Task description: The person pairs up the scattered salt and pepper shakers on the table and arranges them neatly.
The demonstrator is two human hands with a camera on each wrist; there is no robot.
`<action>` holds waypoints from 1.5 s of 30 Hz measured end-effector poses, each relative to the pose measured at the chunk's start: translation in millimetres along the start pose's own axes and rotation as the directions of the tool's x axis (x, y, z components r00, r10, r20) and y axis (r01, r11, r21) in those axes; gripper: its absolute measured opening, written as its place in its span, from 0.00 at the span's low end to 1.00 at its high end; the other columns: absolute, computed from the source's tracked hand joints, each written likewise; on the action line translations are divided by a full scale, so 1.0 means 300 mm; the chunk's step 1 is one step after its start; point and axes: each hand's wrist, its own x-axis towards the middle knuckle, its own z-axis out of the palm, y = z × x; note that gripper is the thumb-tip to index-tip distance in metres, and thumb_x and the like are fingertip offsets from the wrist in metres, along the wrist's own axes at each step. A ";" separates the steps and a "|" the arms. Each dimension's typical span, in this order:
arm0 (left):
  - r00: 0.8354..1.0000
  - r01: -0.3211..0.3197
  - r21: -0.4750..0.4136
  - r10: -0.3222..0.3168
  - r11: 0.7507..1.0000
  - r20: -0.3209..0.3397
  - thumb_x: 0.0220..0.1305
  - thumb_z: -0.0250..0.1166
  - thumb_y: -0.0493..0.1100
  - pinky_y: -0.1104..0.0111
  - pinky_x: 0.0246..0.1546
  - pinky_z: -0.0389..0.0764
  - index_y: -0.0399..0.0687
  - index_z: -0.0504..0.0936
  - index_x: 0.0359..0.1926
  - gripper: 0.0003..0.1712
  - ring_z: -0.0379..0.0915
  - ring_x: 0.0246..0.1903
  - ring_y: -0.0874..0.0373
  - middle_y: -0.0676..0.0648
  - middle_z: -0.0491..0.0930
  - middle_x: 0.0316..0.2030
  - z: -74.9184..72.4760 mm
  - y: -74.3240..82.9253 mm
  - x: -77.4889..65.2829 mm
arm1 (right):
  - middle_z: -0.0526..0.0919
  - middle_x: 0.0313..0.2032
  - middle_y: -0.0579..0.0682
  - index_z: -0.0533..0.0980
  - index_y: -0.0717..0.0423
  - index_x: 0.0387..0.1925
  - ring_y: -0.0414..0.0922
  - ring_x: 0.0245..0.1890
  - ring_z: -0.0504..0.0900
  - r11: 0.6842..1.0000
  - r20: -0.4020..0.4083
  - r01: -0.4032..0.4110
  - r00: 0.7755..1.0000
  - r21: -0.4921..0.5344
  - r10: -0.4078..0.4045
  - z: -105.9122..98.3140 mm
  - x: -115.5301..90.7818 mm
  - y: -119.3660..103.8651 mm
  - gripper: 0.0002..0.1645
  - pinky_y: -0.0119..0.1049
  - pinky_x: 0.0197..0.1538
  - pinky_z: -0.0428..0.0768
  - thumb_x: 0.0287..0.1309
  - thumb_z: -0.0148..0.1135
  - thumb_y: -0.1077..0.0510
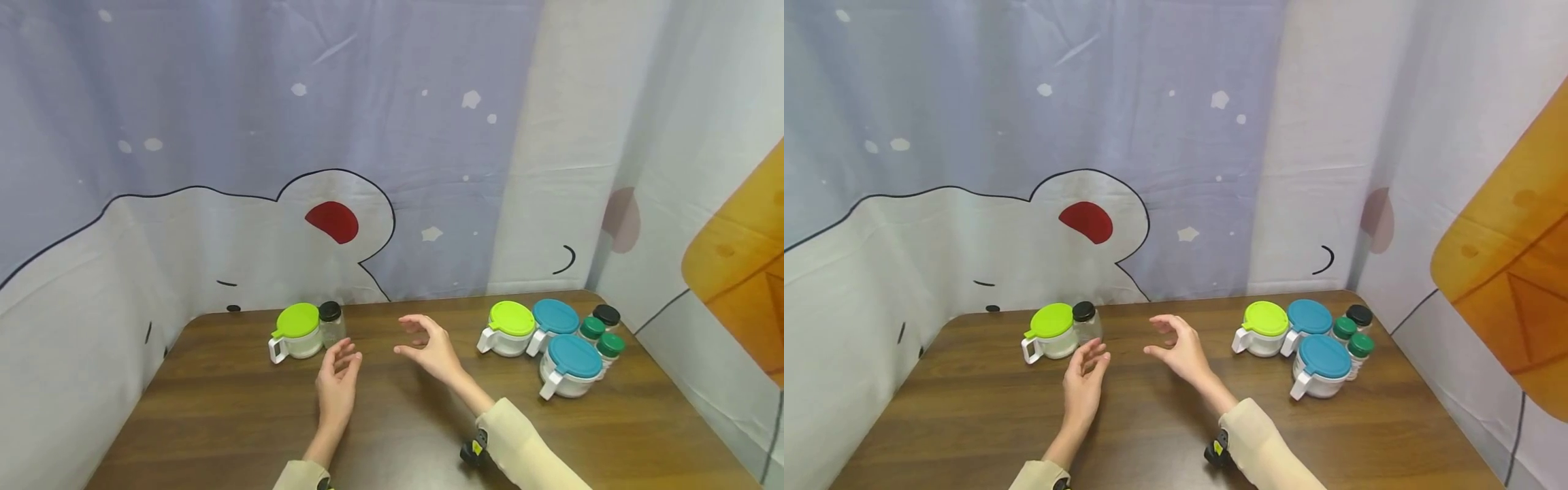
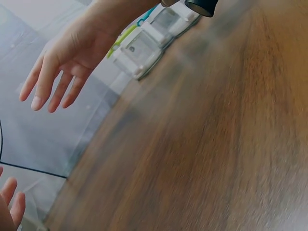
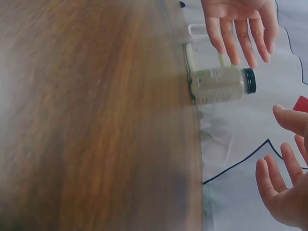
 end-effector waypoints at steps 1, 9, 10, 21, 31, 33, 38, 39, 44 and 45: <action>1.000 -0.001 0.001 0.001 1.000 0.011 0.63 0.62 0.33 0.71 0.44 0.80 0.34 0.75 0.55 0.19 0.78 0.45 0.50 0.35 0.81 0.49 0.003 0.002 -0.003 | 0.81 0.47 0.61 0.75 0.66 0.50 0.59 0.47 0.79 1.000 0.000 -0.002 1.000 -0.004 0.002 -0.003 -0.003 -0.001 0.30 0.52 0.45 0.83 0.42 0.74 0.70; 0.999 0.003 0.003 -0.003 1.000 0.045 0.62 0.63 0.33 0.68 0.44 0.81 0.35 0.75 0.54 0.19 0.78 0.46 0.46 0.37 0.82 0.47 0.035 0.008 -0.031 | 0.81 0.48 0.63 0.75 0.68 0.50 0.57 0.47 0.78 0.999 0.001 -0.034 0.999 0.006 0.034 -0.037 -0.022 -0.034 0.29 0.57 0.47 0.81 0.42 0.73 0.70; 0.999 0.006 0.000 -0.006 1.000 0.053 0.62 0.63 0.33 0.67 0.44 0.81 0.34 0.75 0.54 0.19 0.78 0.46 0.46 0.36 0.82 0.47 0.039 0.010 -0.037 | 0.81 0.48 0.63 0.75 0.69 0.50 0.57 0.47 0.78 1.000 -0.003 -0.028 1.000 0.006 0.028 -0.041 -0.023 -0.033 0.29 0.57 0.47 0.81 0.42 0.73 0.70; 0.996 0.006 -0.003 -0.006 1.000 0.091 0.61 0.64 0.33 0.65 0.43 0.82 0.38 0.76 0.54 0.19 0.79 0.46 0.47 0.39 0.82 0.48 0.107 -0.068 -0.066 | 0.81 0.47 0.64 0.75 0.68 0.50 0.65 0.48 0.78 1.000 -0.046 -0.021 0.999 0.012 0.021 -0.087 -0.050 -0.001 0.29 0.58 0.45 0.81 0.42 0.73 0.70; 0.993 -0.009 -0.051 0.015 0.999 0.113 0.62 0.65 0.38 0.70 0.42 0.81 0.42 0.75 0.55 0.20 0.78 0.45 0.53 0.41 0.81 0.49 0.149 -0.140 -0.087 | 0.81 0.48 0.61 0.76 0.67 0.50 0.42 0.46 0.78 1.000 -0.082 -0.021 0.996 -0.012 0.019 -0.141 -0.063 0.008 0.29 0.56 0.45 0.82 0.41 0.74 0.69; 0.993 -0.002 -0.056 0.009 0.998 0.118 0.62 0.65 0.40 0.69 0.43 0.81 0.42 0.75 0.55 0.21 0.78 0.46 0.53 0.41 0.81 0.50 0.154 -0.135 -0.091 | 0.81 0.48 0.62 0.76 0.67 0.50 0.40 0.46 0.77 1.000 -0.074 -0.019 0.997 -0.018 0.018 -0.147 -0.069 0.007 0.29 0.56 0.45 0.82 0.42 0.74 0.69; 0.993 0.009 -0.068 0.000 0.998 0.122 0.62 0.65 0.41 0.68 0.44 0.81 0.44 0.76 0.56 0.20 0.78 0.46 0.53 0.42 0.81 0.50 0.172 -0.118 -0.094 | 0.81 0.48 0.64 0.76 0.67 0.49 0.38 0.46 0.77 0.999 -0.053 -0.010 0.999 -0.032 0.008 -0.157 -0.085 0.006 0.28 0.56 0.45 0.82 0.42 0.74 0.70; 0.993 0.011 -0.070 -0.003 0.997 0.122 0.62 0.65 0.40 0.68 0.44 0.81 0.44 0.76 0.55 0.20 0.78 0.46 0.53 0.43 0.81 0.49 0.175 -0.116 -0.094 | 0.81 0.48 0.63 0.76 0.67 0.49 0.37 0.46 0.78 0.999 -0.055 -0.008 0.998 -0.038 0.005 -0.160 -0.088 0.006 0.28 0.55 0.45 0.83 0.42 0.74 0.69; 0.993 0.026 -0.073 -0.017 0.997 0.114 0.62 0.65 0.38 0.68 0.44 0.81 0.44 0.76 0.55 0.20 0.78 0.47 0.51 0.44 0.81 0.49 0.196 -0.109 -0.095 | 0.81 0.47 0.63 0.76 0.68 0.48 0.39 0.45 0.78 0.998 -0.067 -0.001 0.998 -0.066 -0.003 -0.176 -0.097 -0.002 0.28 0.49 0.44 0.84 0.41 0.74 0.70; 0.993 0.031 -0.074 -0.023 0.997 0.114 0.62 0.65 0.37 0.67 0.44 0.81 0.44 0.76 0.55 0.20 0.78 0.47 0.51 0.43 0.81 0.49 0.200 -0.109 -0.096 | 0.81 0.47 0.64 0.76 0.68 0.48 0.40 0.45 0.78 0.998 -0.070 -0.002 0.998 -0.069 -0.003 -0.180 -0.099 -0.006 0.28 0.48 0.44 0.84 0.41 0.74 0.70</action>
